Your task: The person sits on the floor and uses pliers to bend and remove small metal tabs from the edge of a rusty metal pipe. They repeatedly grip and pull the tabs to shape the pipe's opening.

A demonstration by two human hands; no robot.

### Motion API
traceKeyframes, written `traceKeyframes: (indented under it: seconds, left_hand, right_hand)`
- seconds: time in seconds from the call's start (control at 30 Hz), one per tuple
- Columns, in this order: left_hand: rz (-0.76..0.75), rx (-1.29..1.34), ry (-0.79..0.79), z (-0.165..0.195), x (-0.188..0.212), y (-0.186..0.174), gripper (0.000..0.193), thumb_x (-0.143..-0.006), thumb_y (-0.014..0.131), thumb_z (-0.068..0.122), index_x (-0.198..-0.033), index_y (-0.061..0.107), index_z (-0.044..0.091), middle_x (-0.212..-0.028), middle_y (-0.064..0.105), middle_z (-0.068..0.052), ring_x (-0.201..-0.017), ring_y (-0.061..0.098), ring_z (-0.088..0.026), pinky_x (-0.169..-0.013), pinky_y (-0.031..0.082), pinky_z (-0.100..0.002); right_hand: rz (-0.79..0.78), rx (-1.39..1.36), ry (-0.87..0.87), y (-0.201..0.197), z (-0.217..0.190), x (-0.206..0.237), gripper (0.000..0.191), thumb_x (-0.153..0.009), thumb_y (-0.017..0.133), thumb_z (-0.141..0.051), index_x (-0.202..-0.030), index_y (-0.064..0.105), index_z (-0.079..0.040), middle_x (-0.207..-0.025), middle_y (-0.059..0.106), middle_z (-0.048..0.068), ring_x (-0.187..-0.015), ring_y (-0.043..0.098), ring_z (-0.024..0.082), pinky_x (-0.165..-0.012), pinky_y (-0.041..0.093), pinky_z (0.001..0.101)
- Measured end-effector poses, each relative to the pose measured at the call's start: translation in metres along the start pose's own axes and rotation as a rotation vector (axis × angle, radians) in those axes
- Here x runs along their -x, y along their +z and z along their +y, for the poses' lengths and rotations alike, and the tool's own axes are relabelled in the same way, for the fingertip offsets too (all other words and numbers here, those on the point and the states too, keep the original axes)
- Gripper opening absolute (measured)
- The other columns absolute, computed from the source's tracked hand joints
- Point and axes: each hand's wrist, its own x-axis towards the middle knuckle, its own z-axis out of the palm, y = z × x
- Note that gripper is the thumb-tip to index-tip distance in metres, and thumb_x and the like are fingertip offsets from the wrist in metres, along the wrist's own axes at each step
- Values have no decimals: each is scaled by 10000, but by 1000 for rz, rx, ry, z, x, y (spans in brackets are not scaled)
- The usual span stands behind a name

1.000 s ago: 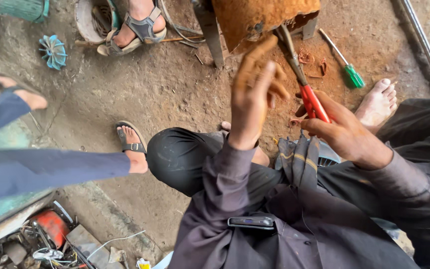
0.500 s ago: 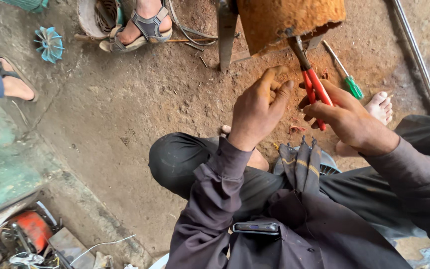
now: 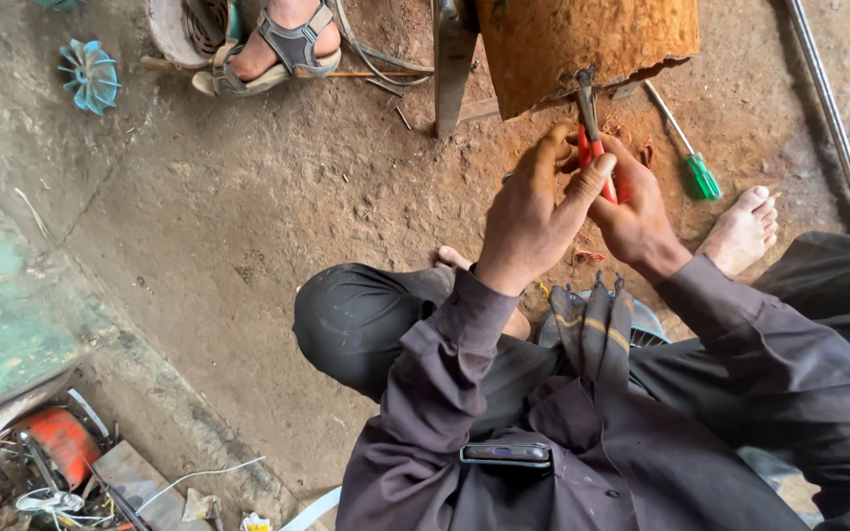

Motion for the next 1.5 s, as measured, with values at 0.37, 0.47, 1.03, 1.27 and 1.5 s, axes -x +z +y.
traceKeyframes:
  seconds: [0.37, 0.47, 1.03, 1.27, 1.5]
  left_hand:
    - [-223, 286, -37, -46, -25, 19, 974, -967, 540, 731, -1549, 368, -31, -1568, 432, -321, -1493, 443, -412, -1212, 416, -519]
    - [-220, 336, -25, -52, -24, 22, 997, -984, 536, 740, -1594, 311, -16, -1658, 323, -325, -1587, 301, -417, -1278, 295, -547]
    - [-195, 532, -38, -42, -19, 32, 768, -991, 646, 595, -1478, 483, 25, -1274, 684, -187, -1279, 669, -302, -1083, 585, -455]
    - [-214, 360, -123, -27, -5, 18, 779, -948, 578, 662, -1417, 444, 55, -1091, 721, -78, -757, 771, -164, -547, 618, -286]
    - [311, -523, 328, -8, 6, -1, 283, -1177, 489, 396, -1288, 537, 141, -1224, 671, -92, -517, 484, -66, -377, 353, -173]
  right_hand:
    - [38, 86, 90, -7, -15, 2, 551, -1015, 627, -331, -1427, 504, 14, -1282, 680, 179, -1195, 669, 255, -981, 531, 375]
    - [28, 126, 107, -4, -8, 8, 554, -1013, 645, -358, -1382, 470, 17, -1260, 606, 224, -1137, 599, 317, -906, 487, 428]
    - [152, 365, 119, 1, -6, 15, 426, -904, 640, -189, -1268, 578, 23, -890, 680, 185, -799, 677, 259, -726, 526, 396]
    - [-131, -3, 327, -15, -6, 42, 420, -919, 566, -215, -1267, 581, 20, -1019, 678, 104, -861, 667, 194, -737, 574, 346]
    - [-140, -176, 453, -21, 3, 68, 441, -913, 570, -193, -1309, 598, 1, -1022, 707, 125, -853, 637, 174, -705, 531, 320]
